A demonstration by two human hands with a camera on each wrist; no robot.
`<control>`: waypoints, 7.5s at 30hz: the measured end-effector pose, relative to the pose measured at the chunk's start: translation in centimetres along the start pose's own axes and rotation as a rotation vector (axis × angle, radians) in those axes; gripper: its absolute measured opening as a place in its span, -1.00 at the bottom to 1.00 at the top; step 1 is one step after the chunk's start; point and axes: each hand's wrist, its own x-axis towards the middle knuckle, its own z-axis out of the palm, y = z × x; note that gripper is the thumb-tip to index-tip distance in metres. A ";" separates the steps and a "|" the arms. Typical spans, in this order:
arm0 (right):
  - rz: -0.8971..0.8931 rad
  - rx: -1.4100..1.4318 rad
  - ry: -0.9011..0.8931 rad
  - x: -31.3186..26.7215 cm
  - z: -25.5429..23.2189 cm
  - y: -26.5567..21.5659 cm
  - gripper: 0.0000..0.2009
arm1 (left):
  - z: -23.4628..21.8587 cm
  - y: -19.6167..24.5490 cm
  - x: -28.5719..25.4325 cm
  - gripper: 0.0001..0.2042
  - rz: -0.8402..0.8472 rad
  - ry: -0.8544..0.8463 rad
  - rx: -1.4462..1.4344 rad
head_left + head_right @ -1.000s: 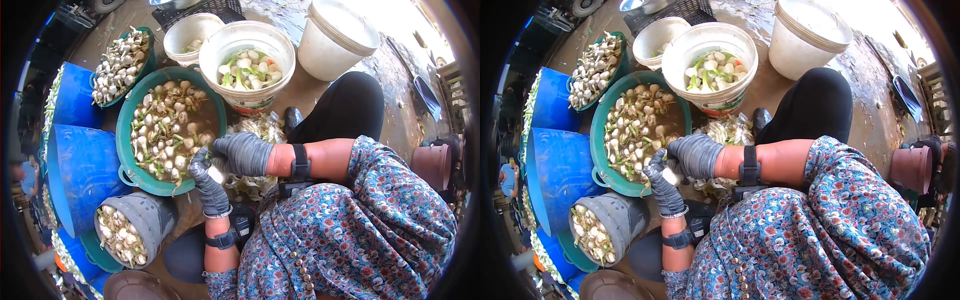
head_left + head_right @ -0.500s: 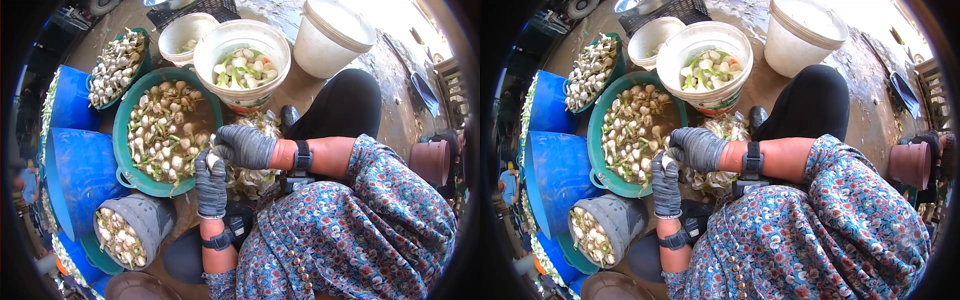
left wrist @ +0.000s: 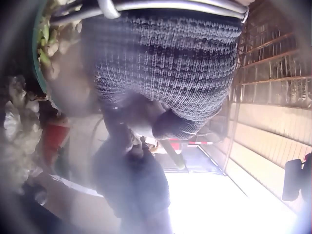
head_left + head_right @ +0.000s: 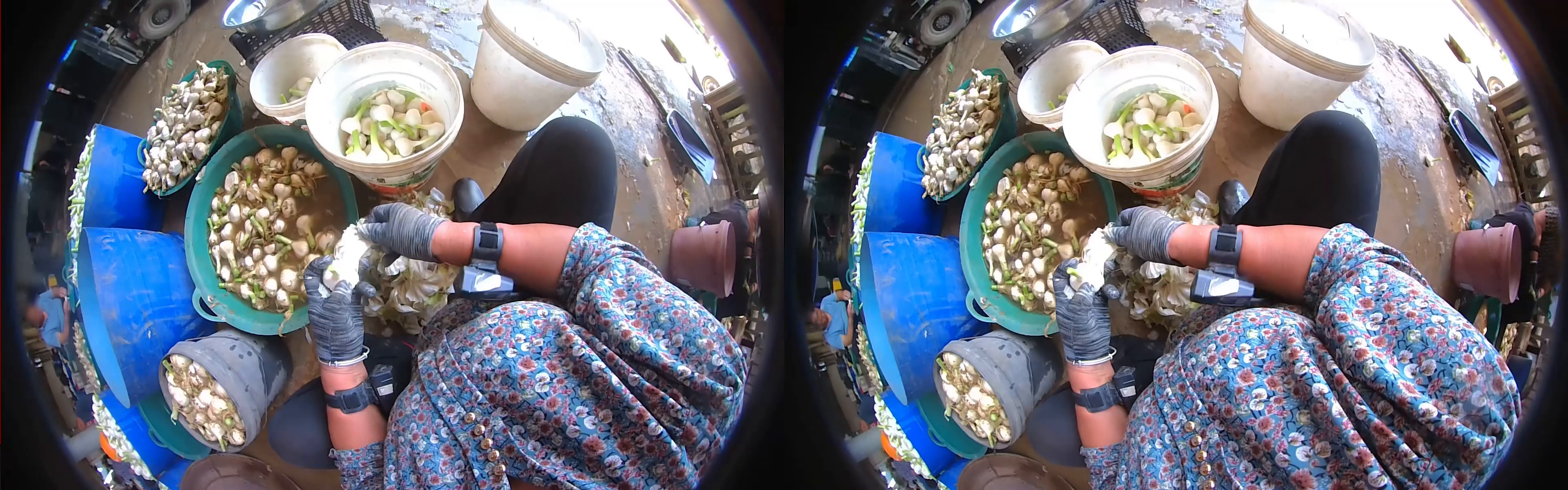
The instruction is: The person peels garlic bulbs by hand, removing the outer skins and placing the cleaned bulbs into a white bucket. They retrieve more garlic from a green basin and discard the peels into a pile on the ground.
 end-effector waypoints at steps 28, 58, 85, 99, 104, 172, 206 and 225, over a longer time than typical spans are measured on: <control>-0.516 0.548 0.050 4.0 -4.7 -12.4 -0.68 | -2.8 -0.3 1.4 -0.66 0.054 0.505 0.073; -0.917 -1.004 0.011 3.3 4.2 -3.1 -0.75 | -4.7 -1.4 2.4 -0.69 -0.223 0.228 -0.343; -0.825 -1.018 0.195 -3.6 3.3 -4.3 -0.85 | -2.6 -1.1 0.7 -0.64 0.086 0.320 0.476; -0.778 -0.739 0.302 -3.1 -0.7 -5.5 -0.75 | -1.6 0.2 0.4 -0.56 0.030 0.044 -0.448; -1.249 -1.046 0.155 -3.7 0.4 -6.1 -0.73 | -0.5 0.9 0.5 -0.41 0.115 0.002 0.294; -0.098 -1.244 -0.162 1.1 -2.8 1.3 -0.66 | -2.6 -0.5 1.9 -0.70 0.320 0.288 0.394; 0.170 -1.174 -0.259 22.3 11.5 4.6 -0.40 | -7.3 0.8 0.9 -0.72 0.104 0.633 0.069; -0.990 -0.540 0.065 0.3 5.0 -3.5 -0.55 | -5.0 -1.5 2.3 -0.57 -0.033 0.312 -0.331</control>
